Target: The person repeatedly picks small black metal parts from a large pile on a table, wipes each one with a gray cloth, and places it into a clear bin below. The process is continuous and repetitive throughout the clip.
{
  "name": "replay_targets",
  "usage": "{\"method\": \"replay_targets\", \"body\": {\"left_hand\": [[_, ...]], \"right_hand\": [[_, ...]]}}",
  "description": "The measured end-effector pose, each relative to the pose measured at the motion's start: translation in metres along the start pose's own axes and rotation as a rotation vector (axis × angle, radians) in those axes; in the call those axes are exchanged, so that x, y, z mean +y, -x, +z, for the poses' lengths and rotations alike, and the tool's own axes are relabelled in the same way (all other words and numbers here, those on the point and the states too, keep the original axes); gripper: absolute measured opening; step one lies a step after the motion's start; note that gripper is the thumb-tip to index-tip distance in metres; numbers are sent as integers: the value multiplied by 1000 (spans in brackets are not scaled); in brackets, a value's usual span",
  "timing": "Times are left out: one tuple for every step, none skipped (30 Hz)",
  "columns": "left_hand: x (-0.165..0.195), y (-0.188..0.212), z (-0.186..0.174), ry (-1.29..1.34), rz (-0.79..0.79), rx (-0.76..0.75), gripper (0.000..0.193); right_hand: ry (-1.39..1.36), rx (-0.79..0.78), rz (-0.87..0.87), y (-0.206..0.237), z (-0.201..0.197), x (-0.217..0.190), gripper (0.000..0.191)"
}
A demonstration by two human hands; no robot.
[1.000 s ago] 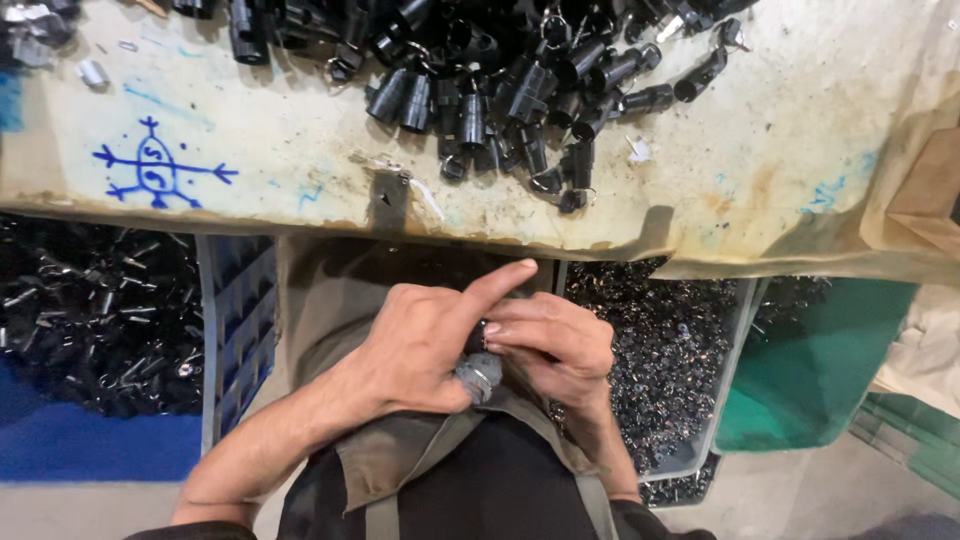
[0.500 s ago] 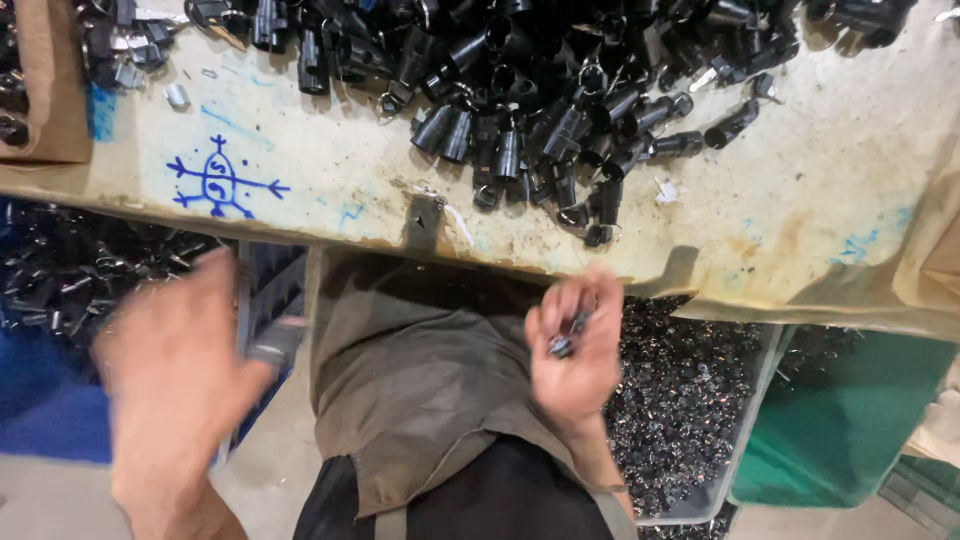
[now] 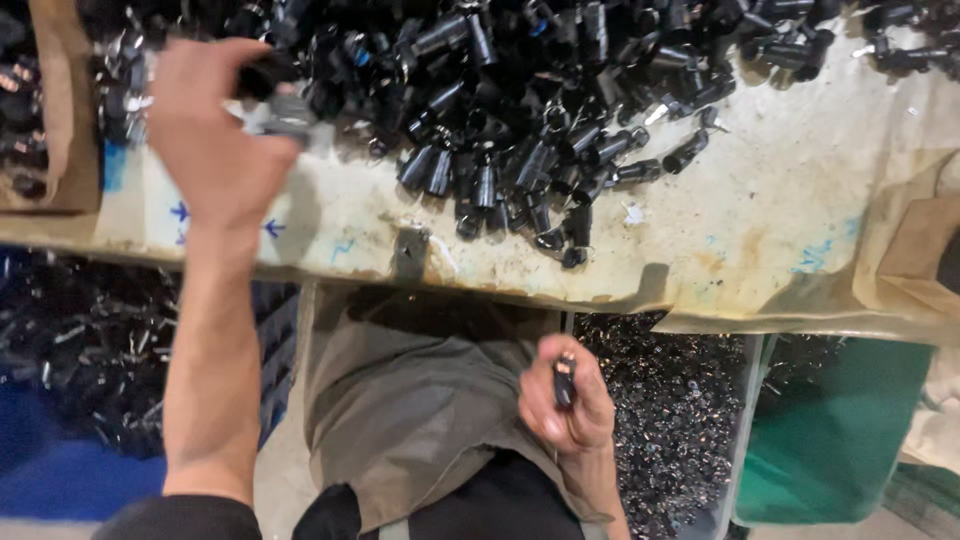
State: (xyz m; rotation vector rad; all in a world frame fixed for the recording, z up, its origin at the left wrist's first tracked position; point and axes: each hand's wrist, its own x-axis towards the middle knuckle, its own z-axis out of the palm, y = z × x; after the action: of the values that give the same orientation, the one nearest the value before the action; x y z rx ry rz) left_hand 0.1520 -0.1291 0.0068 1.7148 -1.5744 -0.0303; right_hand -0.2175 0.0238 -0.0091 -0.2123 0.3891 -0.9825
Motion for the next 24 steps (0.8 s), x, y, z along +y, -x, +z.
{"method": "replay_targets", "body": {"left_hand": [[2, -5, -10, 174, -94, 33, 26], [6, -7, -18, 454, -293, 41, 27], [12, -10, -24, 555, -201, 70, 31], [19, -11, -29, 680, -161, 79, 34], [26, -11, -34, 805, -121, 83, 37], [36, -3, -37, 954, -139, 62, 37], [48, 8, -38, 1107, -158, 43, 38], [61, 20, -37, 1263, -174, 22, 39], [74, 35, -36, 1394, -242, -39, 39], [85, 50, -35, 1521, -321, -94, 39], [97, 66, -30, 1375, -315, -202, 34], [108, 82, -25, 1219, -292, -308, 30], [119, 97, -20, 1067, -256, -408, 26], [130, 112, -18, 763, -273, -507, 24], [135, 121, -10, 796, -296, -606, 39], [140, 129, -5, 827, -326, -702, 54], [144, 135, -4, 854, -236, -690, 62], [146, 139, -2, 879, -149, -674, 71], [147, 142, -1, 900, -60, -653, 79], [146, 143, 0, 852, -9, -639, 87], [144, 144, 0, 801, 44, -623, 96], [141, 144, -1, 750, 98, -608, 104], [139, 144, -1, 695, 116, -662, 109], [136, 144, -2, 642, 139, -719, 113]], "right_hand": [[-120, -76, 7, 0, -2, 1, 40], [-238, -148, 20, 1, -3, 3, 42], [-219, -72, 37, 0, -4, 4, 40], [-200, 3, 52, -3, -6, 6, 39], [-182, 80, 65, -6, -7, 7, 38], [-129, 85, 72, -8, -6, 8, 38], [-70, 92, 77, -11, -5, 7, 38], [-10, 99, 78, -15, -4, 5, 39], [19, 108, 59, -16, 0, 3, 36], [46, 120, 39, -17, 4, 2, 32], [72, 129, 20, -18, 8, 1, 28], [142, 127, -75, -17, 13, 3, 28], [212, 122, -166, -17, 17, 5, 28], [280, 118, -254, -16, 21, 7, 28], [479, 125, -375, -15, 24, 10, 26], [679, 130, -485, -15, 25, 11, 24], [880, 127, -583, -16, 25, 12, 22], [1068, 60, -623, -17, 25, 12, 20], [1254, -20, -663, -19, 23, 11, 17], [1436, -114, -706, -21, 22, 9, 16], [1465, -122, -682, -22, 20, 7, 16], [1495, -129, -659, -22, 20, 5, 17], [1526, -136, -641, -22, 20, 2, 18], [1522, -169, -607, -23, 20, -2, 19]]}}
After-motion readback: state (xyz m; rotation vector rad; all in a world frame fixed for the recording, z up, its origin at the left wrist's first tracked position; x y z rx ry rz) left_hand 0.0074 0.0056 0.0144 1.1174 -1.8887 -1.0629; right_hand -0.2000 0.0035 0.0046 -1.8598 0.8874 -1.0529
